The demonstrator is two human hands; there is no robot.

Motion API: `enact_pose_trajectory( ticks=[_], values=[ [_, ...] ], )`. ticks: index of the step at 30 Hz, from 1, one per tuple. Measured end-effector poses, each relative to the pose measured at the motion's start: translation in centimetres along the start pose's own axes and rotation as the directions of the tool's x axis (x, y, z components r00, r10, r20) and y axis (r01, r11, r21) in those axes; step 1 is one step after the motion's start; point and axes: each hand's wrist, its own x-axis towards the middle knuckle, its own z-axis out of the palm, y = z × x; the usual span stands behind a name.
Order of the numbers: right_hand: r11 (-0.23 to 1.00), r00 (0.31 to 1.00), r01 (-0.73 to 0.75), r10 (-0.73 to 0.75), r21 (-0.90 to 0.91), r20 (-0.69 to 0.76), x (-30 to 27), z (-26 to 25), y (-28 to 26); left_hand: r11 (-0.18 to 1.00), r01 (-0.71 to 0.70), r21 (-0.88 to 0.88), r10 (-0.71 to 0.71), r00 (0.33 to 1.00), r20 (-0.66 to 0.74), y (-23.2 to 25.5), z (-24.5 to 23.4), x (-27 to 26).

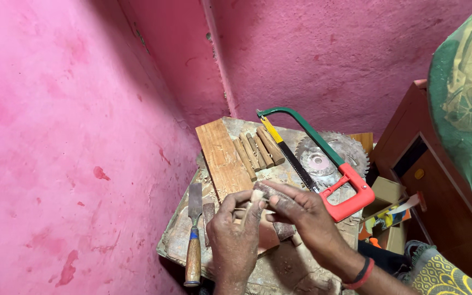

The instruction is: The person uses a chisel to carve and shape a small cylindrical wooden piece, then switches to sanding it with a sanding block. The person repeatedly rotates the piece to smooth its surface.

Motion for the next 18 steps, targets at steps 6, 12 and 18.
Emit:
enact_pose_trajectory(
  ticks=[6,12,18],
  values=[
    [0.996,0.995,0.003,-0.011,0.087,0.094,-0.7,0.6,0.5,0.979,-0.144,0.143,0.156,0.985,-0.076,-0.5,0.0,-0.3],
    [0.991,0.990,0.039,-0.055,0.131,0.126,-0.6,0.2,1.7,0.940,-0.117,0.322,0.151,0.985,-0.083,-1.3,0.4,-0.3],
    [0.960,0.989,0.027,-0.066,0.279,0.132,-0.5,0.1,1.7,0.922,-0.229,0.311,0.249,0.968,-0.024,-1.5,0.5,-0.7]
  ],
)
